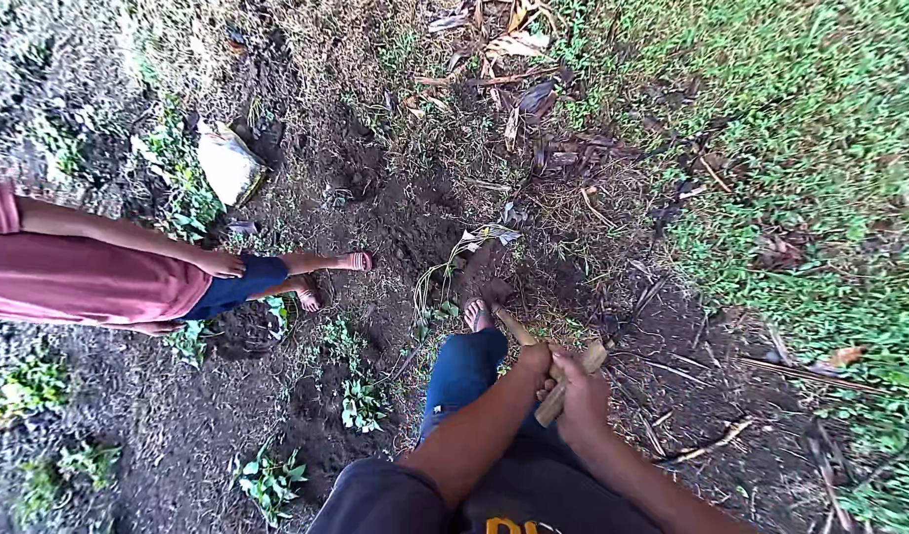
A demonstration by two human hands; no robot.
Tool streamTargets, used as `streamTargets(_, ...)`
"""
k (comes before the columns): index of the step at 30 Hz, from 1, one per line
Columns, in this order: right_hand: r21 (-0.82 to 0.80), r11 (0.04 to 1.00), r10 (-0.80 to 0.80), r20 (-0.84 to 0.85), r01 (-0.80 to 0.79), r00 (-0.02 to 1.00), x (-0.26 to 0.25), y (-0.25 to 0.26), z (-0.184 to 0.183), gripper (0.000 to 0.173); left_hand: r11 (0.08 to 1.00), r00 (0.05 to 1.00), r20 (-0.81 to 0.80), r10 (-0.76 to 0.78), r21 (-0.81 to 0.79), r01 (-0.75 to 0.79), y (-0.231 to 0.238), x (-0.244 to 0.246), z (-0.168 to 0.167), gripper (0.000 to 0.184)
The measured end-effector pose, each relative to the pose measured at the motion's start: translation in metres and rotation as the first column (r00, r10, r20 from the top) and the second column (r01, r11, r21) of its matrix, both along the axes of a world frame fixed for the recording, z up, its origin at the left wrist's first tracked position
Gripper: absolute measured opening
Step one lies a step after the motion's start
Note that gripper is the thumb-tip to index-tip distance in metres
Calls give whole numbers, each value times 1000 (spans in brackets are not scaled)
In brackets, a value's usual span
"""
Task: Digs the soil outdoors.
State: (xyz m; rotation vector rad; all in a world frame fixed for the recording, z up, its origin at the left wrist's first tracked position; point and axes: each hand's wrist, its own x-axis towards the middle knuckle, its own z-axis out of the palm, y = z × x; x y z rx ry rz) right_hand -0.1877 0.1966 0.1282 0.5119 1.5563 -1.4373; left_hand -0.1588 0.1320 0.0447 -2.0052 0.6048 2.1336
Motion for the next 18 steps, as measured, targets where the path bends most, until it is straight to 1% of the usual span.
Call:
streamTargets(4,57,998,2,-22,-1,1000,-9,-18,-3,23,999,999,33,8,41,-10,-16,-12,-5,23)
streamTargets(8,115,993,-10,-80,19,997,-29,-45,-15,22,998,998,57,-10,65,7,-37,-36,-17,27)
streamTargets(9,123,992,-19,-105,32,994,-33,-57,-25,21,998,998,68,-16,66,12,-48,-41,-24,26)
streamTargets(11,124,992,-17,-163,38,986,-40,-80,-58,19,999,998,63,-23,42,21,-73,-49,-51,23)
streamTargets(13,152,988,6,-225,29,974,-50,-88,-89,16,1000,997,74,-21,13,20,-78,-59,-79,21)
streamTargets(15,171,985,50,-278,-2,959,-78,-79,-111,15,999,995,89,-33,0,34,-70,-85,-104,27)
streamTargets(17,238,968,145,-283,-77,948,-95,-36,-124,17,998,994,90,-62,31,60,-34,-94,-118,41)
streamTargets(18,280,954,191,-272,-112,943,-100,-11,-132,20,995,994,60,-88,40,86,-16,-94,-124,46)
